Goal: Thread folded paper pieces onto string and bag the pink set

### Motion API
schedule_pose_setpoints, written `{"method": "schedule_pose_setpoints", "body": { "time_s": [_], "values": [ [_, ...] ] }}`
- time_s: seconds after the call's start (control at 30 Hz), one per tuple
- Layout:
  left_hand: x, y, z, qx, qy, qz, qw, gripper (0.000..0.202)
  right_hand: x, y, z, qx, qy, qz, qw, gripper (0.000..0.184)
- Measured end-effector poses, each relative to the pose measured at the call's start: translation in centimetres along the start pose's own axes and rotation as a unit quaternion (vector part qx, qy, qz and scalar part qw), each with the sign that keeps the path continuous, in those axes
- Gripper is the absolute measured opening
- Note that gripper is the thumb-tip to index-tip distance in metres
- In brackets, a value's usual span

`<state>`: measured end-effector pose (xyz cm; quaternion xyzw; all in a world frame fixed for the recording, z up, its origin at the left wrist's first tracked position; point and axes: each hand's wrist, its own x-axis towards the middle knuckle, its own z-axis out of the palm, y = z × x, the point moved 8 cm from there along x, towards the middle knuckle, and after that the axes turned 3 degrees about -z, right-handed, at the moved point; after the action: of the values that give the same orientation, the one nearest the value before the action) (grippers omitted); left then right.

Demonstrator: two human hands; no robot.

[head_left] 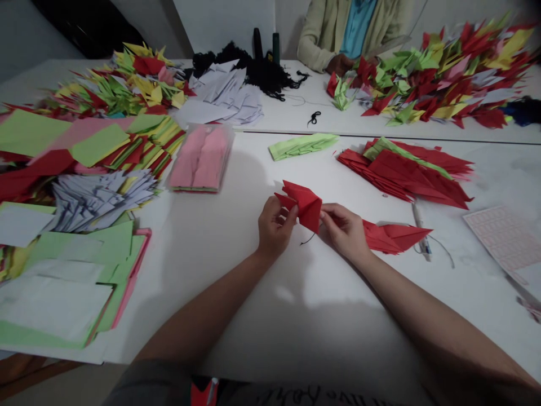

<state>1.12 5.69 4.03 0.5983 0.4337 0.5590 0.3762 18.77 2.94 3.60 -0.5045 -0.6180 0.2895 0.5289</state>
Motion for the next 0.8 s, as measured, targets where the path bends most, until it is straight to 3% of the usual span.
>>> {"method": "schedule_pose_setpoints", "body": {
  "time_s": [0.1, 0.2, 0.33, 0.43, 0.53, 0.67, 0.8],
  "values": [
    [0.1, 1.6, -0.7, 0.092, 0.032, 0.094, 0.991, 0.008, -0.1, -2.4, -1.6, -0.050, 0.085, -0.100, 0.990, 0.017],
    [-0.2, 3.1, -0.5, 0.192, 0.025, 0.191, 0.962, 0.009, -0.7, -5.3, -2.8, -0.107, 0.142, -0.219, 0.959, 0.013],
    [-1.0, 4.0, 0.8, 0.309, -0.018, 0.291, 0.905, 0.016, -0.5, -6.6, -1.3, -0.193, 0.039, -0.278, 0.940, 0.034],
    [-1.6, 4.5, 1.3, 0.335, -0.034, 0.332, 0.881, 0.015, -0.2, -5.8, -0.3, -0.227, -0.026, -0.261, 0.938, 0.027],
    [-1.5, 4.3, 1.6, 0.306, -0.057, 0.313, 0.897, 0.015, 0.0, -5.0, -0.3, -0.184, -0.037, -0.229, 0.955, 0.014],
    [-0.6, 2.8, 2.1, 0.191, -0.140, 0.214, 0.948, 0.016, 0.2, -4.8, -0.3, -0.132, -0.045, -0.210, 0.968, 0.007],
    [-0.1, 1.2, 2.4, 0.097, -0.188, 0.139, 0.967, 0.008, 0.2, -4.9, 0.1, -0.119, -0.057, -0.204, 0.970, 0.005]
  ]
}}
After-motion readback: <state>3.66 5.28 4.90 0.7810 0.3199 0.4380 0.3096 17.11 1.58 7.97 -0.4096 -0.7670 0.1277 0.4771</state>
